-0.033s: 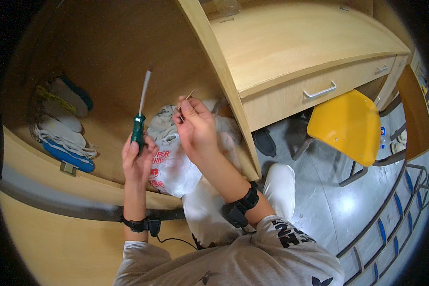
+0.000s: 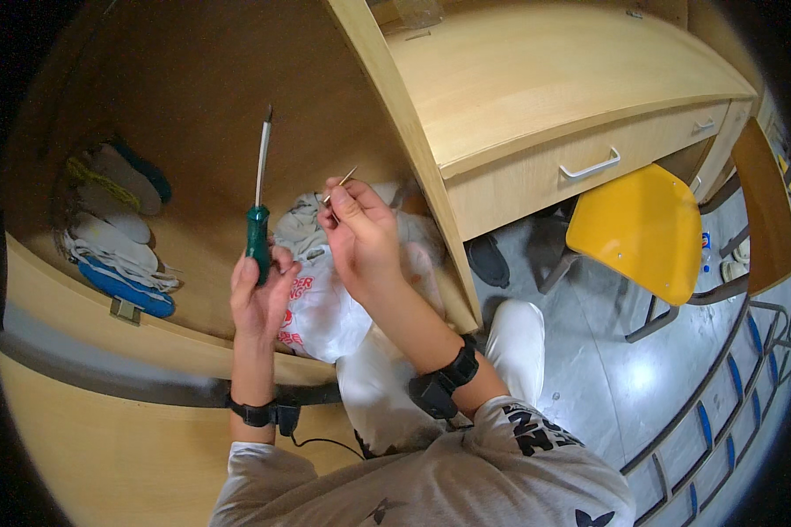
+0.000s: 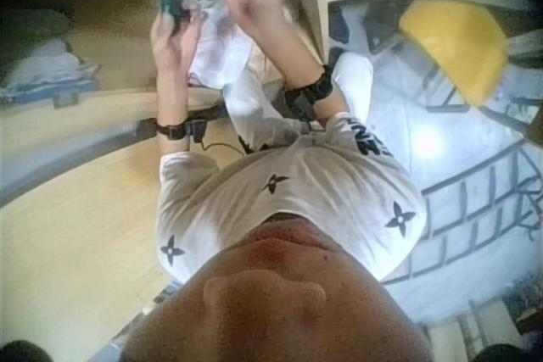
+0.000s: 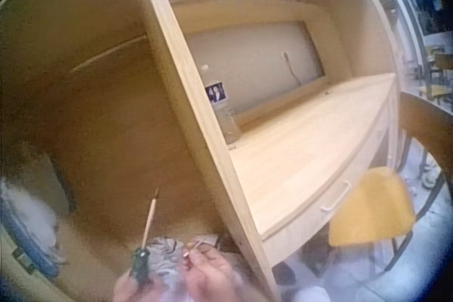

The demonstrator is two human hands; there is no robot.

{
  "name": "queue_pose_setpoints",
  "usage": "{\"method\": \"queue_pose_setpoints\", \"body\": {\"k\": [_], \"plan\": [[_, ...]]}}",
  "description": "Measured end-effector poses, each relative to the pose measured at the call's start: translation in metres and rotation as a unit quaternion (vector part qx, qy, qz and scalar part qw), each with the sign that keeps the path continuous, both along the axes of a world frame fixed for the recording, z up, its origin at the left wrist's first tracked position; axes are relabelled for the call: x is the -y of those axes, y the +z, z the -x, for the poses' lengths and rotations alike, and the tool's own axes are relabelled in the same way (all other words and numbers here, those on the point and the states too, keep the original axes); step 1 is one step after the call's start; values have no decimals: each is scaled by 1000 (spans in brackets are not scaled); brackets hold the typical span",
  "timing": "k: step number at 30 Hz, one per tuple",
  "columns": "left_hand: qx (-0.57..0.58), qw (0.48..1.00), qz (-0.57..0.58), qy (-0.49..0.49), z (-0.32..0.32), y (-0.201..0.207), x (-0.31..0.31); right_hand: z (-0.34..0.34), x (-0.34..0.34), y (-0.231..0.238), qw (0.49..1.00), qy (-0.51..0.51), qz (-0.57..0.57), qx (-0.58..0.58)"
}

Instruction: The person uses a screwdriver to tighten screws on a wooden shelving unit and desk, handling several screws by hand and adjusting books and bottles on the shelves.

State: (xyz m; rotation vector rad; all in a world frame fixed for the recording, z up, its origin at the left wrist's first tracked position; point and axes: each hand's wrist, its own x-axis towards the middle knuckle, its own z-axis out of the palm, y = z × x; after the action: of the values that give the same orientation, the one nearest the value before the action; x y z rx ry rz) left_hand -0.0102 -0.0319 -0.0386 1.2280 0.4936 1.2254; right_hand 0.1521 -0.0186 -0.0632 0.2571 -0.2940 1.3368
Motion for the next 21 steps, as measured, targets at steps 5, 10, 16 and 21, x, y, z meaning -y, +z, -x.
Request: {"method": "queue_pose_setpoints", "body": {"k": [5, 10, 16, 21], "plan": [[72, 995, 40, -50, -46, 5, 7, -12, 27, 18, 978, -63, -2, 199], [116, 990, 55, -51, -69, 14, 12, -24, 35, 20, 960, -115, 13, 257], [109, 993, 51, -3, -81, 14, 10, -43, 41, 20, 918, -191, -40, 345], [120, 991, 56, -11, -86, 15, 10, -110, 75, 26, 630, -576, -83, 513]]}}
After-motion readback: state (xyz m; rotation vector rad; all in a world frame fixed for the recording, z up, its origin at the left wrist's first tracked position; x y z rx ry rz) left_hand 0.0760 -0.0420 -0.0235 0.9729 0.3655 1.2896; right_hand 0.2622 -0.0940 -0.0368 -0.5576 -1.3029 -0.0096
